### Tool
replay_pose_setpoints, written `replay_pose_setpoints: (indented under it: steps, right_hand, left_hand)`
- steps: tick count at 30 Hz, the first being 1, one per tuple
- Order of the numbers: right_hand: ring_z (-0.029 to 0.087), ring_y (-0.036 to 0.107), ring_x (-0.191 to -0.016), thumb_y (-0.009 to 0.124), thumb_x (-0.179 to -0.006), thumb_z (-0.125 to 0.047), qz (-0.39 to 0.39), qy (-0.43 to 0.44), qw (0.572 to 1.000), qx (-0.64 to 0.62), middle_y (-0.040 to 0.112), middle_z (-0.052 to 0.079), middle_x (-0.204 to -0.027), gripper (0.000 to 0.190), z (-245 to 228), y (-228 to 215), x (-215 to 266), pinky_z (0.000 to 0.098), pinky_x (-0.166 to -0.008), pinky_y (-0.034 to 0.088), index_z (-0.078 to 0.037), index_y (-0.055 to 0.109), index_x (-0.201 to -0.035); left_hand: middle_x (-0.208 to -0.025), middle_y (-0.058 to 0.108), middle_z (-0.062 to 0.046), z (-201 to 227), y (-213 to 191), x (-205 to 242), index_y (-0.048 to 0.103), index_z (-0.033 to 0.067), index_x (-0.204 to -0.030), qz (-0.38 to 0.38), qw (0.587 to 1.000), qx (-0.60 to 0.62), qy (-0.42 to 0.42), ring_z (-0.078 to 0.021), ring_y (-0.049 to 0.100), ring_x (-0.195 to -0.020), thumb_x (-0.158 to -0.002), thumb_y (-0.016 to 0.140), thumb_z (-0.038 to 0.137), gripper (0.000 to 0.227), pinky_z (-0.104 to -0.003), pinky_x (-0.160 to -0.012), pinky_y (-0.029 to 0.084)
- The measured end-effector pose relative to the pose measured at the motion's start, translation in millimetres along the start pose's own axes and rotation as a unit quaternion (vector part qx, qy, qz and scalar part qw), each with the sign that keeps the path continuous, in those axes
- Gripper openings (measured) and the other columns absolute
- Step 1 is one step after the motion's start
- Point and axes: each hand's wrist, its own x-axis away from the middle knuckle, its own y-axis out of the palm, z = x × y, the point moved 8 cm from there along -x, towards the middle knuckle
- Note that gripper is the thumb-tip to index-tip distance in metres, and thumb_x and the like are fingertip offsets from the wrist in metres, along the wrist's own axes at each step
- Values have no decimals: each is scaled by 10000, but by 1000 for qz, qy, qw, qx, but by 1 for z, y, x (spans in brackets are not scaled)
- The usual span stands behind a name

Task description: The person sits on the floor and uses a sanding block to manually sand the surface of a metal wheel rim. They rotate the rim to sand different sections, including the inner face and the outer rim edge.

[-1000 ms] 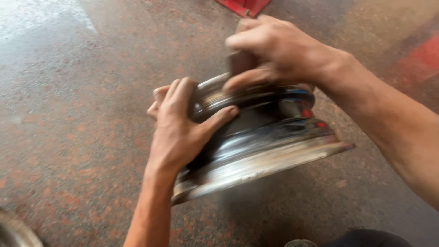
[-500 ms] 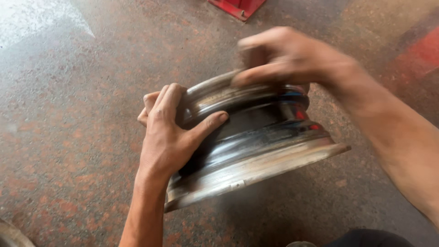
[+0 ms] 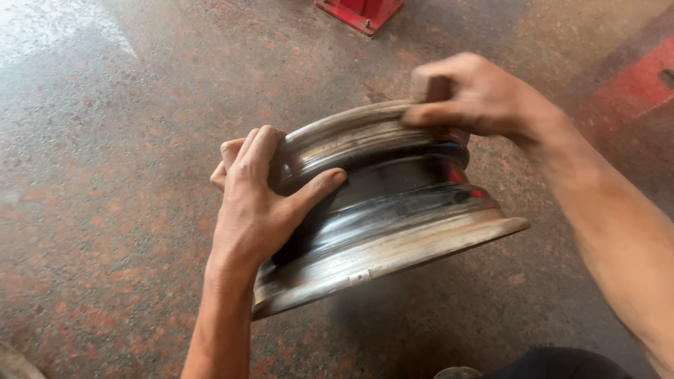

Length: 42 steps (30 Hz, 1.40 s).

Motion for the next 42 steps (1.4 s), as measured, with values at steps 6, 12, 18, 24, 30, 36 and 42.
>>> replay_pose_setpoints:
  steps: [6, 12, 18, 24, 30, 36, 42]
  right_hand:
    - [168, 622, -600, 788, -804, -544, 6, -108, 980, 165, 679, 40, -718, 420, -37, 19, -26, 385, -548, 527, -137, 685, -816]
    - [219, 609, -587, 782, -753, -560, 1, 8, 998, 68, 657, 87, -720, 455, -12, 11, -16, 404, -538, 516, -121, 696, -835]
    - [185, 638, -632, 791, -766, -597, 14, -58, 997, 51, 668, 52, -715, 503, -12, 5, -7, 380, -582, 550, -104, 701, -817]
    - [147, 647, -562, 796, -754, -631, 47, -97, 981, 160, 682, -6, -702, 499, -26, 14, -19, 361, -550, 554, -147, 720, -846]
    - [148, 563, -477, 778, -802, -559, 133, -50, 989, -30, 645, 26, -633, 457, 32, -13, 26, 296, -437, 491, -111, 687, -800]
    - [186, 663, -630, 809, -859, -587, 99, -327, 892, 297, 685, 82, -753, 522, -53, 18, -14, 339, -552, 568, -79, 695, -838]
    - [111, 632, -552, 688, -964, -455, 124, -163, 973, 103, 689, 27, -704, 365, 53, -27, 33, 266, -469, 507, -100, 701, -881]
  left_hand:
    - [-973, 655, -43, 24, 13, -2, 627, 122, -1074, 26, 997, -9, 74, -266, 413, -1149, -721, 882, 552, 612, -602, -1000, 349]
    - [-957, 642, -38, 9, 5, -2, 631, 113, -1009, -4, 1000, 3, 16, -267, 397, -1184, -703, 879, 548, 587, -561, -977, 386]
    - [-975, 656, -48, 26, 6, -1, 636, 103, -1033, 35, 996, -6, 80, -281, 412, -1148, -718, 890, 539, 595, -577, -974, 372]
    - [-999, 645, -51, 20, 8, -5, 622, 112, -1035, 3, 999, -3, 33, -283, 392, -1152, -713, 872, 540, 591, -560, -931, 409]
    - [-1001, 651, -64, 25, 3, 0, 633, 98, -1050, 32, 997, -11, 66, -284, 411, -1151, -741, 860, 543, 587, -588, -981, 379]
    - [-1073, 632, -95, 42, 21, 0, 606, 78, -1191, 44, 993, -40, 100, -295, 409, -1162, -776, 845, 537, 664, -548, -942, 394]
    - [-978, 695, -112, -17, 12, 21, 625, 58, -1084, 55, 996, 73, 4, -210, 636, -899, -741, 836, 531, 621, -382, -737, 562]
